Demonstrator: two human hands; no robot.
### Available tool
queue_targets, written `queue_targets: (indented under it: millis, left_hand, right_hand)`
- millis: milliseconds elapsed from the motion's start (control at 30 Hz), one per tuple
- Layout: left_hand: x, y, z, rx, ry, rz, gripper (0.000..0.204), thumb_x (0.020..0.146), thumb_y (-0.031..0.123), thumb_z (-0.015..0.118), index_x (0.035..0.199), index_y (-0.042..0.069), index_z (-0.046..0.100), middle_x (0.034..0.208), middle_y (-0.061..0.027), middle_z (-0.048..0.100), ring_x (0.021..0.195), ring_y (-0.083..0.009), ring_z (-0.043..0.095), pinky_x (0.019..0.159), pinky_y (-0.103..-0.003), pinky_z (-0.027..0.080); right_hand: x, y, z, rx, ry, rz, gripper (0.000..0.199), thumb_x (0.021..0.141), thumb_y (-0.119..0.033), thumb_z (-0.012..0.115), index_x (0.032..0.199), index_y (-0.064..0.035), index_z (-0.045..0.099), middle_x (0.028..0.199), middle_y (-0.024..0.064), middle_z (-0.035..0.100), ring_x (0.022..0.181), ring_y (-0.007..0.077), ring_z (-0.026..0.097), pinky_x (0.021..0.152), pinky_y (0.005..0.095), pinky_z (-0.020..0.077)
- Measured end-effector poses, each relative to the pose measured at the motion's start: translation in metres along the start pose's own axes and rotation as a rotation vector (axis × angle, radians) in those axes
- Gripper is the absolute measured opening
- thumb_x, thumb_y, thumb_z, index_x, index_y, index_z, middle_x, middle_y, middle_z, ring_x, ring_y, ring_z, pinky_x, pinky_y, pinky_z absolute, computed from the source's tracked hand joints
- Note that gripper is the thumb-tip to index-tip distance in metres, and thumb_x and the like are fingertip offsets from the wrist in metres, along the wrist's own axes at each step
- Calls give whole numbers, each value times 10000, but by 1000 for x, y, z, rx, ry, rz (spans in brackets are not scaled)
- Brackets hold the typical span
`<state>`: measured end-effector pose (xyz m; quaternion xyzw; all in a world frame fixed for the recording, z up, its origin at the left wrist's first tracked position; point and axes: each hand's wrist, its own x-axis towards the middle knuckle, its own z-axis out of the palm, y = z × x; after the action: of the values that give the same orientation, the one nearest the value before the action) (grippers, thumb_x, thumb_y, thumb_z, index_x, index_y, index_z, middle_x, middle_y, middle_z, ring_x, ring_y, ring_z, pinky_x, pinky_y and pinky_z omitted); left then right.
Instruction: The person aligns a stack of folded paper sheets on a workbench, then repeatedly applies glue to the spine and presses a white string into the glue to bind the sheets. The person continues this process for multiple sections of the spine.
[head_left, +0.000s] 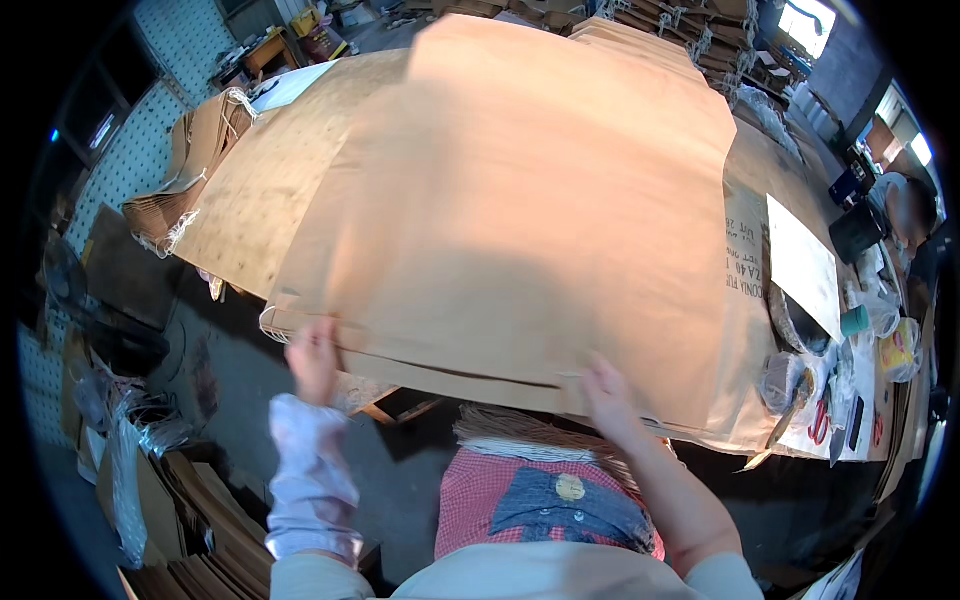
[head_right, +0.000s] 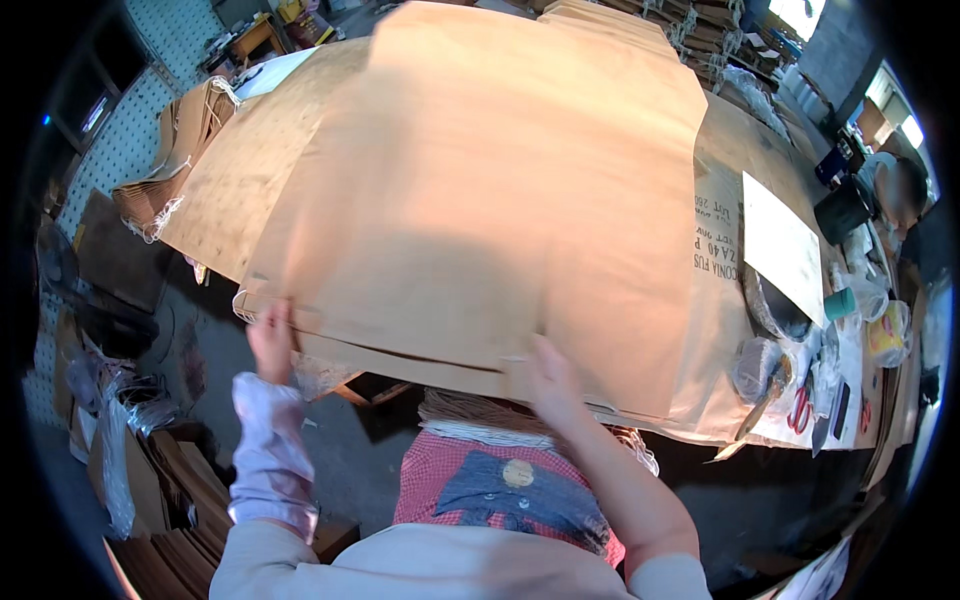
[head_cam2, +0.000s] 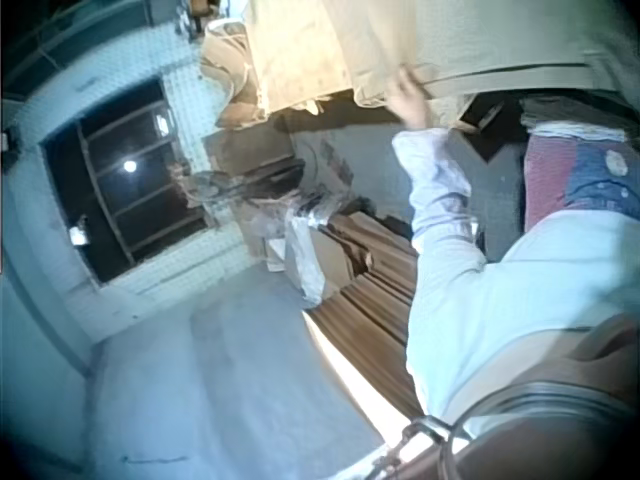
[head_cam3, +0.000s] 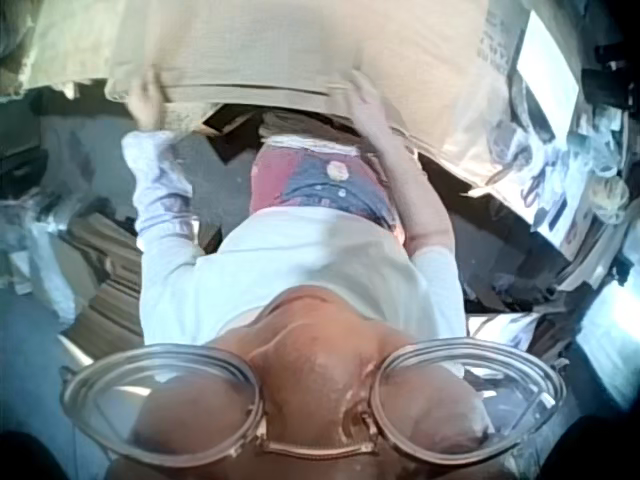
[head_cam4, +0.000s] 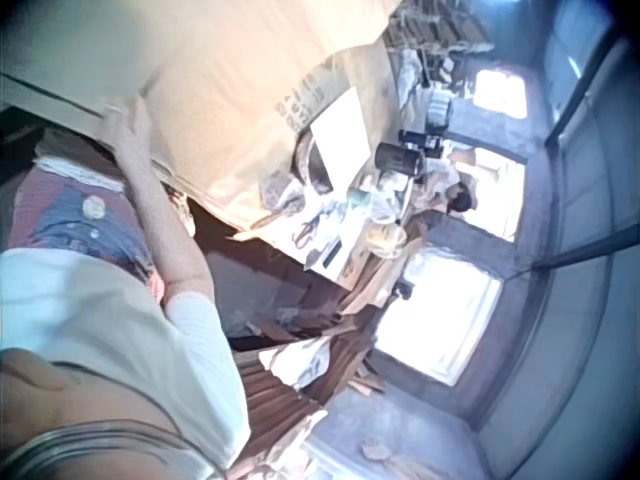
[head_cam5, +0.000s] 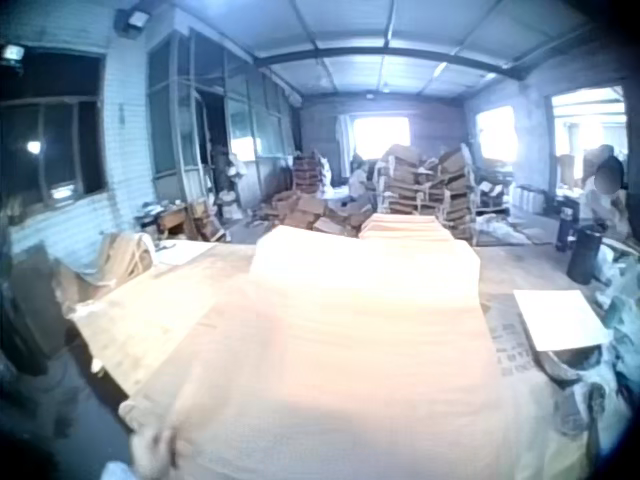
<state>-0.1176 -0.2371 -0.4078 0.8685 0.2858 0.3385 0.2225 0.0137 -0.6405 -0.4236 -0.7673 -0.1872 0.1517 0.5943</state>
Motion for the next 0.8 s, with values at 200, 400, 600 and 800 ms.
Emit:
queue_targets:
  millis: [200, 400, 600, 800]
  left_hand:
    - [125, -116, -49, -178, -204, -299, 260, 928, 211, 584, 873, -34, 651, 633, -37, 597, 583, -145, 564, 546, -313, 455]
    - [141, -210, -37, 353, -121, -118, 260, 857, 254, 613, 855, 7, 691, 736, -137, 659, 677, -285, 637, 635, -390, 496]
    - [107, -81, -4, 941, 172, -136, 357, 875, 290, 583, 1181, 106, 597, 1089, -156, 639, 986, -356, 605, 868, -419, 473]
    - [-47, 60, 1, -52, -313, 402, 145, 756, 18, 673, 894, 51, 646, 816, -91, 642, 744, -246, 625, 684, -354, 489]
  right_hand:
    - [84, -67, 140, 167, -276, 375, 181, 874, -14, 470, 1034, 58, 425, 812, 194, 583, 540, 220, 599, 462, 334, 510]
    - [66, -83, 157, 205, -322, 402, 595, 907, -103, 533, 1408, 22, 238, 871, 153, 612, 619, 186, 632, 551, 289, 526]
    - [-23, -74, -34, -44, -915, 177, 367, 875, -198, 659, 1182, -6, 601, 993, 69, 670, 856, 140, 594, 742, 279, 486]
    - [-117, -26, -247, -1649, 499, 235, 560, 792, 90, 469, 1298, -141, 528, 918, 123, 526, 876, 298, 557, 776, 399, 479]
